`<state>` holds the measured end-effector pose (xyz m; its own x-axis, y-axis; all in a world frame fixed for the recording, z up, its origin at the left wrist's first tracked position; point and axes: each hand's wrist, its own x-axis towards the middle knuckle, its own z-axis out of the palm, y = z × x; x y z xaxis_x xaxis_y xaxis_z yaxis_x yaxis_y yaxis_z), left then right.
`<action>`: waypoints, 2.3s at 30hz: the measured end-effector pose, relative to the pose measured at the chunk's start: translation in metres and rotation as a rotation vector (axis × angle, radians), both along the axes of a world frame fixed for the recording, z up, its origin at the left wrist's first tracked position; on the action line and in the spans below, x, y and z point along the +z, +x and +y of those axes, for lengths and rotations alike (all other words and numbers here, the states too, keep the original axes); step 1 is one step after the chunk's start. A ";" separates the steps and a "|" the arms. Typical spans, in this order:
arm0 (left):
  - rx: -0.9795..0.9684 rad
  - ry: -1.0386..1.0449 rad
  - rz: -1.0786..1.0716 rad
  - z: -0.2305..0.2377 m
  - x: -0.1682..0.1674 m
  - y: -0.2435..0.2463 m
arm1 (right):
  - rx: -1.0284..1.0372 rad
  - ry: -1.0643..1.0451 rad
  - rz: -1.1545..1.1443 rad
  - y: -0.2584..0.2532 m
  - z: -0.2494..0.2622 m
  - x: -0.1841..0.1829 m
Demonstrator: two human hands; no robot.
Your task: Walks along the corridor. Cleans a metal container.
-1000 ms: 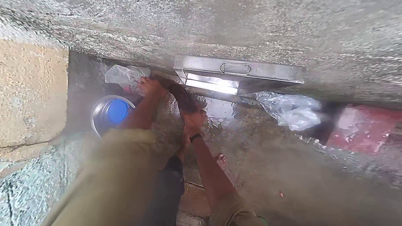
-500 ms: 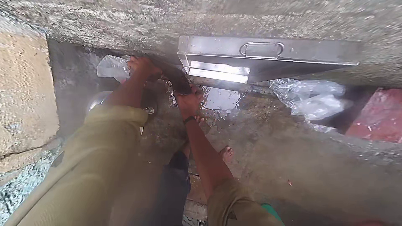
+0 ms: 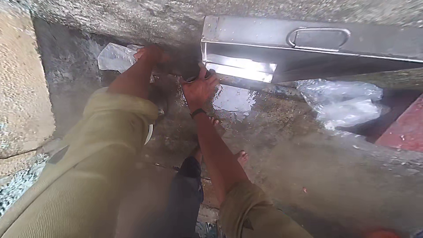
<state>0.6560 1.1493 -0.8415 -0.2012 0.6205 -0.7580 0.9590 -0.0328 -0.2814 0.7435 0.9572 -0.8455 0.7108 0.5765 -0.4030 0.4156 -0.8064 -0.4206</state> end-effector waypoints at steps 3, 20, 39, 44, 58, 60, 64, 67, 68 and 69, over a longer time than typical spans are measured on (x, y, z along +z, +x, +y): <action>-0.003 -0.015 0.003 0.001 -0.020 -0.004 | -0.006 0.051 0.041 -0.011 0.013 0.007; 0.336 0.197 -0.473 0.011 -0.061 -0.042 | -0.370 0.630 0.224 -0.034 0.042 -0.033; 0.680 0.466 -0.956 0.011 -0.083 -0.058 | -0.619 0.234 1.067 -0.011 0.029 -0.038; 0.676 0.415 -0.664 0.007 -0.090 -0.047 | -0.519 0.230 1.089 0.003 0.019 -0.035; 0.889 0.651 -0.287 -0.035 -0.019 -0.004 | -0.153 0.013 0.877 0.024 -0.133 -0.025; 0.666 0.622 -0.289 -0.063 0.000 0.010 | 0.017 -0.163 0.694 0.030 -0.174 -0.030; 0.246 0.565 -0.527 -0.169 0.059 0.051 | 0.200 -0.450 0.747 0.059 -0.272 0.017; -0.067 0.378 -0.565 -0.260 0.077 0.066 | 0.269 -0.566 0.774 0.086 -0.346 0.059; -0.162 0.278 -0.559 -0.291 0.086 0.071 | 0.276 -0.596 0.763 0.096 -0.370 0.073; -0.232 0.176 -0.549 -0.324 0.096 0.073 | 0.254 -0.615 0.738 0.104 -0.395 0.086</action>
